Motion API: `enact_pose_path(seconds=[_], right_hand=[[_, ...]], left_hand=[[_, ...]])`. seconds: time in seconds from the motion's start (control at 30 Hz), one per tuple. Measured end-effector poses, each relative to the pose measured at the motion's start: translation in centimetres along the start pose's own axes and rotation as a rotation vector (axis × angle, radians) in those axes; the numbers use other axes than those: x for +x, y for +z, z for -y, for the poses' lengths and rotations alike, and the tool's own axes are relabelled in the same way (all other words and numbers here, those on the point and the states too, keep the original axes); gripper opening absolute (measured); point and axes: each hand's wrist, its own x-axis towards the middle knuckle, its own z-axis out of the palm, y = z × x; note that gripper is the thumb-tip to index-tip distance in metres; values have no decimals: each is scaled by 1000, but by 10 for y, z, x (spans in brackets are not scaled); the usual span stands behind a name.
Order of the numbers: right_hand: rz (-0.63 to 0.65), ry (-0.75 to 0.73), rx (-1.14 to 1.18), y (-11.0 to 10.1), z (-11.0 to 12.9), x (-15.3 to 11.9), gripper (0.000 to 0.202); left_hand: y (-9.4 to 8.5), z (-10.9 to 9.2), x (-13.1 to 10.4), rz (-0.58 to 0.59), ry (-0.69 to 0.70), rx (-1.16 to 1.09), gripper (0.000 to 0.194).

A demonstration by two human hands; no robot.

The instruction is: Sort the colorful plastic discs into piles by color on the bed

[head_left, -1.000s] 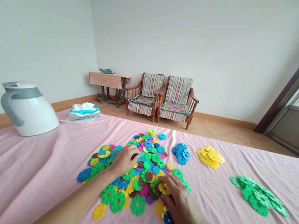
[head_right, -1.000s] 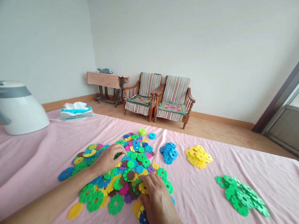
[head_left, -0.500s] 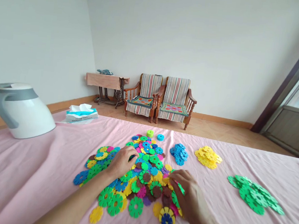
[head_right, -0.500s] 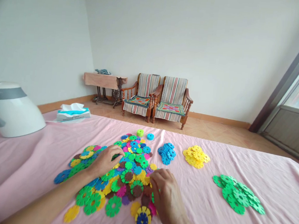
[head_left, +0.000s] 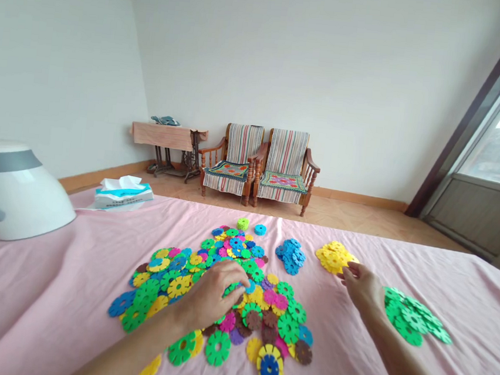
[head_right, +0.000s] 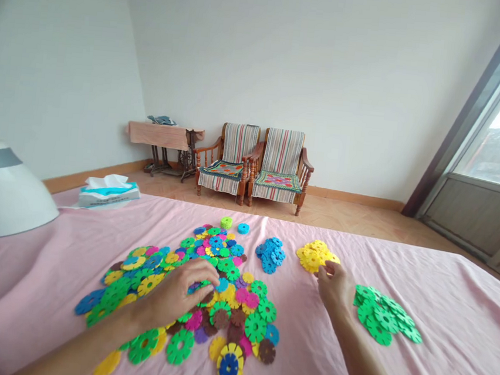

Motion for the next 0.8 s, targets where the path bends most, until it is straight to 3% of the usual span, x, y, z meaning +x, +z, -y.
enact_pose_path(seconds=[0.17,0.3,0.37,0.5,0.8], right_hand=[[208,-82,44,-5,15,-37,24],[599,-342,162,-8,44,-81,18],[692,-481,152,-11,55,-101,15],[687,-674,116,-16,63,-123,25],[604,-763,-106,-9,66,-132,19]], left_hand=[[6,-35,-18,240,101,26,5],[14,-45,-31,315,138,101,18],[19,-47,-35,312,106,142,21],[26,-47,-38,270,61,143,18],[31,-43,-38,213,131,165,6]])
